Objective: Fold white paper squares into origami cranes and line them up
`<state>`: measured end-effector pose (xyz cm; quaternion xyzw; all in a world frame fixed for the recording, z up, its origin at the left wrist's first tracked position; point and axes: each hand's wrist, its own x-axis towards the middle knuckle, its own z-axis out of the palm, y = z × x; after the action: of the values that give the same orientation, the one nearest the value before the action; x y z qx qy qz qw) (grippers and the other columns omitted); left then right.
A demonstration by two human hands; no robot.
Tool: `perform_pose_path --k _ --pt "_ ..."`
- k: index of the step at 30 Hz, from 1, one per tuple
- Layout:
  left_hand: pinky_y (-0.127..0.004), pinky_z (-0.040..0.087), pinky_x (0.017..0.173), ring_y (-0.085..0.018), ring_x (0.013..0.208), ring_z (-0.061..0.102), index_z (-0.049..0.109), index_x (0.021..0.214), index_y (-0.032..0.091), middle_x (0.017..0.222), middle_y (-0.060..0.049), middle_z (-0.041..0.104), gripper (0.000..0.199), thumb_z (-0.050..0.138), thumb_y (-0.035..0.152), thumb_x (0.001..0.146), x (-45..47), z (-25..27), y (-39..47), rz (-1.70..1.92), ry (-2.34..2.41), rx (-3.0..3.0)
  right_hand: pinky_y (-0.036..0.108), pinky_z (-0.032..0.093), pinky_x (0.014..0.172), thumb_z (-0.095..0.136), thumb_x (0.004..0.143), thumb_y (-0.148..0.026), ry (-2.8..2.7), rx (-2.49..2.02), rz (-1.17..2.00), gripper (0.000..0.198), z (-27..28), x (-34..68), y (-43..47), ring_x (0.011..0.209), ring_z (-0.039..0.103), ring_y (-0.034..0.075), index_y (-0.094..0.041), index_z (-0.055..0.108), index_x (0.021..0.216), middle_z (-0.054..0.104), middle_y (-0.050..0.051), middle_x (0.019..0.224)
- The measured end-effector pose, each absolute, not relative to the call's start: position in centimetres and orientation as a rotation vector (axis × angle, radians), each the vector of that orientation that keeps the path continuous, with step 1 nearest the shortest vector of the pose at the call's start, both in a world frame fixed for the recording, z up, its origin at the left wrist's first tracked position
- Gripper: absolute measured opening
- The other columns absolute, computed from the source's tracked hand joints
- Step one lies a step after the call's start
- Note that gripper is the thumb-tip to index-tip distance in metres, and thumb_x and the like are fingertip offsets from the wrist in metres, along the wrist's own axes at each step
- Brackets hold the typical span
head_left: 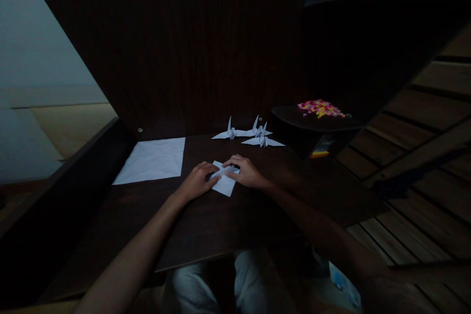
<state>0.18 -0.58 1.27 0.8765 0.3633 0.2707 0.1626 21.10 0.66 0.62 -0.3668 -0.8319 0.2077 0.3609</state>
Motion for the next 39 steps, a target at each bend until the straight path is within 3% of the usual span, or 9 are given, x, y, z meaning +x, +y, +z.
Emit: perform_pose_path --k 3,9,12,19,23,26,29,34,39 --pt "-0.033 0.045 0.082 -0.021 0.089 0.061 0.068 0.093 0.017 0.093 -0.008 0.069 0.023 0.051 0.03 0.088 0.2 1.5 -0.7 0.785 1.06 2.476 0.033 0.045 0.078 0.065 0.079 -0.021 -2.11 -0.914 0.511 0.009 0.7 21.0 0.6 0.082 0.057 0.018 -0.017 0.068 0.086 0.065 0.005 0.083" --pt "-0.027 0.045 0.072 -0.019 0.077 0.062 0.068 0.09 0.016 0.087 -0.005 0.07 0.029 0.054 0.041 0.085 0.4 2.0 -0.8 0.963 1.219 2.096 0.037 0.045 0.089 0.062 0.082 -0.032 -1.856 -0.903 0.633 0.038 1.3 21.1 0.0 0.099 0.059 0.021 -0.02 0.057 0.117 0.063 0.008 0.11" --pt "-0.026 0.045 0.068 -0.018 0.074 0.062 0.068 0.084 0.015 0.082 -0.004 0.07 0.031 0.063 0.045 0.077 0.6 2.2 -0.7 1.046 1.164 1.768 0.037 0.044 0.093 0.062 0.083 -0.035 -1.779 -0.839 0.786 0.046 1.6 21.3 -0.3 0.104 0.059 0.021 -0.023 0.049 0.125 0.062 0.007 0.112" --pt "-0.021 0.04 0.054 -0.012 0.055 0.058 0.067 0.08 0.013 0.064 -0.001 0.067 0.034 0.076 0.04 0.061 0.8 1.7 -0.4 1.013 0.978 1.249 0.034 0.048 0.084 0.069 0.076 -0.036 -1.686 -0.811 1.003 0.05 1.8 21.0 -0.6 0.097 0.061 0.02 -0.023 0.053 0.121 0.062 0.007 0.109" --pt "-0.026 0.047 0.062 -0.02 0.068 0.065 0.069 0.096 0.014 0.076 -0.005 0.072 0.045 0.076 0.042 0.063 1.0 1.2 -0.2 1.043 1.003 1.14 0.031 0.052 0.074 0.072 0.07 -0.037 -1.57 -0.856 1.082 0.033 1.2 20.4 0.1 0.083 0.063 0.017 -0.019 0.063 0.096 0.066 0.004 0.095" --pt "-0.034 0.051 0.075 -0.025 0.084 0.067 0.067 0.107 0.013 0.09 -0.01 0.073 0.052 0.067 0.052 0.072 1.3 1.3 -0.1 1.091 0.953 0.982 0.03 0.053 0.072 0.075 0.066 -0.036 -1.502 -0.875 1.127 0.032 0.8 20.3 0.6 0.079 0.064 0.017 -0.018 0.063 0.09 0.066 0.003 0.089" --pt "-0.038 0.051 0.08 -0.028 0.088 0.067 0.067 0.106 0.009 0.095 -0.015 0.072 0.059 0.056 0.06 0.078 1.4 1.6 -0.2 1.048 0.876 0.896 0.03 0.054 0.069 0.076 0.064 -0.036 -1.442 -0.904 1.162 0.032 0.7 20.4 0.9 0.077 0.065 0.017 -0.017 0.062 0.087 0.066 0.003 0.085" --pt "-0.036 0.051 0.082 -0.026 0.088 0.067 0.068 0.106 0.013 0.1 -0.011 0.072 0.051 0.079 0.039 0.064 1.2 1.9 -0.8 0.99 0.966 1.121 0.029 0.055 0.065 0.078 0.061 -0.035 -1.393 -0.931 1.154 0.043 1.0 20.5 0.9 0.078 0.067 0.019 -0.019 0.059 0.097 0.068 0.004 0.087" --pt "-0.039 0.05 0.085 -0.026 0.094 0.065 0.07 0.102 0.014 0.105 -0.01 0.071 0.047 0.079 0.038 0.063 1.2 2.0 -1.2 0.998 1.083 1.323 0.033 0.056 0.068 0.077 0.062 -0.035 -1.389 -0.96 1.184 0.046 0.9 20.5 0.8 0.078 0.067 0.019 -0.019 0.058 0.1 0.069 0.005 0.089"
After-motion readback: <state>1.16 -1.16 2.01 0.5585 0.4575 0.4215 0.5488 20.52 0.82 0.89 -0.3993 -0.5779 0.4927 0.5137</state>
